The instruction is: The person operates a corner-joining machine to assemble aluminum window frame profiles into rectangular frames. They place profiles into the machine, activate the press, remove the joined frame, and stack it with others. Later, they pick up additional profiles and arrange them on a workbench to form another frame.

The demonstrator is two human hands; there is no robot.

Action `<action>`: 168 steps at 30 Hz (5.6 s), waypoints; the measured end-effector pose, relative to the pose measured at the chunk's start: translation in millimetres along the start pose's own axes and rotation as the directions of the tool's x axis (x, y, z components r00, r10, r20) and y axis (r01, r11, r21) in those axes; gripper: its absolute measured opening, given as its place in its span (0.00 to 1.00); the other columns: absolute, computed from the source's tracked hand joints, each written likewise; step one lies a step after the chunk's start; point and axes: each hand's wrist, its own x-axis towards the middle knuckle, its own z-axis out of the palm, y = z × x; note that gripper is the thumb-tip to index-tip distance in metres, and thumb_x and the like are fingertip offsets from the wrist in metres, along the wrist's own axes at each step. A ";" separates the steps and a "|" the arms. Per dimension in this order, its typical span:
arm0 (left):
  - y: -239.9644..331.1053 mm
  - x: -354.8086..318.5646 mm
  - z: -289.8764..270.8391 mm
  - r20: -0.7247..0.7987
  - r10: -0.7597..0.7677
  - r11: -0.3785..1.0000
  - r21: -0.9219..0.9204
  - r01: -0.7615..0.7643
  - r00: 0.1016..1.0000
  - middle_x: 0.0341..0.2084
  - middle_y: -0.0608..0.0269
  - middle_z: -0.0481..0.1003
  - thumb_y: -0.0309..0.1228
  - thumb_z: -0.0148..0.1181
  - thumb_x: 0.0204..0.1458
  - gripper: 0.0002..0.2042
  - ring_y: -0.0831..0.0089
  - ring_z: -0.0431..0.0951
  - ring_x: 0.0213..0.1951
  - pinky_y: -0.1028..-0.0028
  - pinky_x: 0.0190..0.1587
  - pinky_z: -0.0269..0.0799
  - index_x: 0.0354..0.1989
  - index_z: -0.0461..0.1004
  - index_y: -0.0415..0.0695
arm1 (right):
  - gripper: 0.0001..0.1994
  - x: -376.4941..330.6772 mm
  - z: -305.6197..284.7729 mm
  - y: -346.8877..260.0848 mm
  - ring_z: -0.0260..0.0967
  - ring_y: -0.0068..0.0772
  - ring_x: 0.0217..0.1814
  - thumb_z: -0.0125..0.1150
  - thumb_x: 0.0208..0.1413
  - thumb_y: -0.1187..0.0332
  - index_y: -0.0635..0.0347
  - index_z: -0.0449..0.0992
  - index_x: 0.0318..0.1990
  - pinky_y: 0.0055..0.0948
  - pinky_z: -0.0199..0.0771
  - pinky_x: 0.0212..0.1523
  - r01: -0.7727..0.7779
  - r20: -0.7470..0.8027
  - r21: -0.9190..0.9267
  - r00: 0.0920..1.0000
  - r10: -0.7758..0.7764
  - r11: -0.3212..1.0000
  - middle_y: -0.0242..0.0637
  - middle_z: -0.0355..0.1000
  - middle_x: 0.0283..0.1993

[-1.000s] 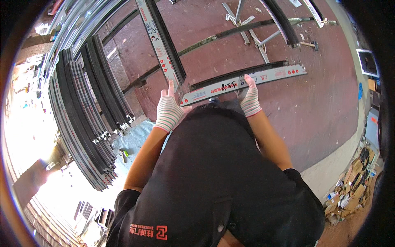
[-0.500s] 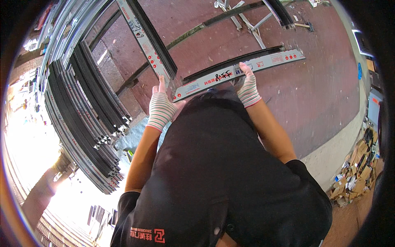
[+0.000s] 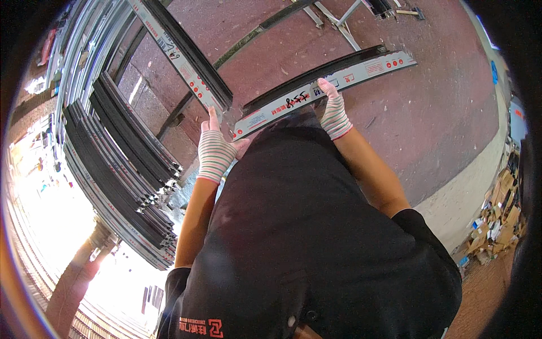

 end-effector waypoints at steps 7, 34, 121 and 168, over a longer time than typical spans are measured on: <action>-1.3 0.0 -2.7 -0.025 0.062 0.998 -0.007 -0.062 0.998 0.53 0.40 0.68 0.43 0.89 0.24 0.73 0.47 0.75 0.53 0.59 0.58 0.75 0.78 0.41 0.33 | 0.11 1.9 -1.2 5.6 0.76 0.29 0.44 0.69 0.59 0.65 0.51 0.75 0.45 0.38 0.82 0.47 0.057 0.007 0.041 0.998 -0.058 0.998 0.29 0.75 0.41; -7.2 1.9 13.6 -0.164 0.148 0.982 -0.090 -0.164 0.975 0.46 0.49 0.66 0.42 0.86 0.25 0.73 0.63 0.71 0.37 0.68 0.43 0.76 0.78 0.39 0.32 | 0.06 -0.7 -0.3 2.3 0.79 0.30 0.42 0.69 0.60 0.65 0.53 0.78 0.41 0.35 0.82 0.49 -0.062 0.016 0.106 0.998 0.061 0.992 0.29 0.79 0.38; -45.4 89.9 -40.0 -0.159 -0.249 0.422 -0.906 -0.041 0.955 0.48 0.54 0.80 0.43 0.79 0.51 0.39 0.71 0.81 0.46 0.71 0.49 0.79 0.67 0.68 0.34 | 0.21 21.8 13.1 -95.3 0.75 0.41 0.53 0.66 0.58 0.54 0.55 0.76 0.54 0.44 0.75 0.58 0.130 -0.023 -0.009 0.991 -0.131 0.991 0.36 0.77 0.49; 71.7 62.8 -41.3 -0.832 0.116 0.973 -0.016 -0.232 0.543 0.68 0.38 0.62 0.39 0.78 0.44 0.44 0.40 0.65 0.65 0.47 0.68 0.61 0.69 0.63 0.37 | 0.26 34.4 7.6 -131.5 0.70 0.46 0.65 0.70 0.58 0.56 0.59 0.71 0.60 0.50 0.70 0.67 -0.182 0.225 -0.239 0.945 0.237 0.954 0.42 0.74 0.59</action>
